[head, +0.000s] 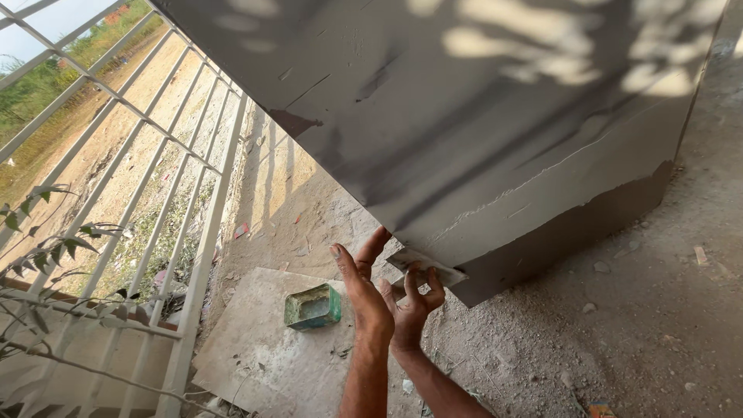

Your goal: The person uses a small putty knife to spread filler over dents and holes on large metal panels, working around the edges and across the faces. They move from panel to panel, smoothing each patched spot until the dents are covered with filler.

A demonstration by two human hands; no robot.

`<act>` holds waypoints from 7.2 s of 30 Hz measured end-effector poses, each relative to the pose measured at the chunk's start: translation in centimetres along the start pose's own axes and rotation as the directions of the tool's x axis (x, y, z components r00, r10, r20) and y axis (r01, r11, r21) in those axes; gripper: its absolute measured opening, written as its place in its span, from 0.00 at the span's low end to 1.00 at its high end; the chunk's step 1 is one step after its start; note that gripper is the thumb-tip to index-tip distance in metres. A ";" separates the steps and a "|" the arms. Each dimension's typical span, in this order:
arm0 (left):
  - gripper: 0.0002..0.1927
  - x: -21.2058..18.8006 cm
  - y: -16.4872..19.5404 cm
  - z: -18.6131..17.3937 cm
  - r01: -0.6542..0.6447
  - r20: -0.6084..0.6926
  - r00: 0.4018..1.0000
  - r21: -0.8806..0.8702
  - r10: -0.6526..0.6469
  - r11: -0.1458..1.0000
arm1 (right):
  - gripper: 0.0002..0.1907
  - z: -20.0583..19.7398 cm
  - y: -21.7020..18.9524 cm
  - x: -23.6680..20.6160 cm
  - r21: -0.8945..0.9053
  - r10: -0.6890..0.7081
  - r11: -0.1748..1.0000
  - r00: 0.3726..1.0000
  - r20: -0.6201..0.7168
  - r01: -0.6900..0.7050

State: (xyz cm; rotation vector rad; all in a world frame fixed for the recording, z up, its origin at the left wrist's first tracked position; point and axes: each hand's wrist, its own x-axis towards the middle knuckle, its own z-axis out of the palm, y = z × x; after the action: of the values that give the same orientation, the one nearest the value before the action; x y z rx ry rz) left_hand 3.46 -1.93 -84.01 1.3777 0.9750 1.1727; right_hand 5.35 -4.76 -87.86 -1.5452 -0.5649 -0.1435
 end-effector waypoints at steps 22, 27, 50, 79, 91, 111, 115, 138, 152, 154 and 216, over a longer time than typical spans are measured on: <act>0.49 0.8 -6.5 2.5 -0.082 -0.097 0.993 -0.166 0.066 0.983 | 0.46 -20.7 14.0 30.3 0.201 0.339 0.912 0.933 0.125 -0.358; 0.48 0.9 -5.4 1.9 -0.070 0.004 0.997 -0.172 0.071 0.983 | 0.41 -19.8 12.5 33.9 0.058 0.411 0.905 0.901 0.135 -0.421; 0.52 1.9 -1.2 -0.9 0.005 0.152 0.988 0.173 -0.031 0.985 | 0.35 -9.4 8.6 11.1 -0.053 0.294 0.953 0.866 0.404 -0.298; 0.49 0.5 -10.0 1.4 -0.210 0.007 0.976 -0.202 0.216 0.957 | 0.39 -16.0 20.6 6.7 0.641 0.408 0.637 0.893 0.191 -0.429; 0.49 -3.1 -16.9 6.1 -0.233 -0.066 0.971 -0.080 0.228 0.969 | 0.33 -15.3 22.6 16.3 -0.030 -0.358 0.933 0.934 0.004 0.358; 0.34 -7.6 -21.9 10.3 -0.671 0.710 0.662 0.705 -0.241 0.230 | 0.42 -15.5 26.5 17.9 -0.067 0.156 0.987 0.976 0.153 -0.147; 0.41 -2.6 -22.5 10.9 -0.864 0.834 0.495 0.443 -0.244 -0.239 | 0.44 -17.7 26.2 18.2 0.162 0.166 0.967 0.971 0.172 -0.194; 0.21 -3.2 -20.7 9.7 -0.811 0.843 0.536 0.528 -0.040 0.252 | 0.42 -13.0 26.5 16.0 0.025 0.249 0.964 0.936 0.249 -0.263; 0.18 -8.7 -13.2 5.0 -0.820 0.840 0.426 0.202 0.335 0.536 | 0.41 -4.2 18.7 1.9 0.222 0.136 0.960 0.976 0.168 -0.172; 0.18 -8.6 -12.2 4.5 -0.803 0.834 0.453 0.227 0.317 0.551 | 0.41 -3.4 17.2 -0.2 0.248 0.163 0.947 0.972 0.169 -0.202; 0.15 -4.6 -16.3 -0.3 -0.546 0.543 0.596 0.814 -0.591 0.198 | 0.33 -6.6 18.2 2.0 0.010 0.326 0.938 0.889 0.320 -0.348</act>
State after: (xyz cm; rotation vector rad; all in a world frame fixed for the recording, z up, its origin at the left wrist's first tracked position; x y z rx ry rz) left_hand 2.92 -4.15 -100.79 2.5835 0.9845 -0.6199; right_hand 16.59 -9.76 -102.93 -1.5869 -0.5325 0.3928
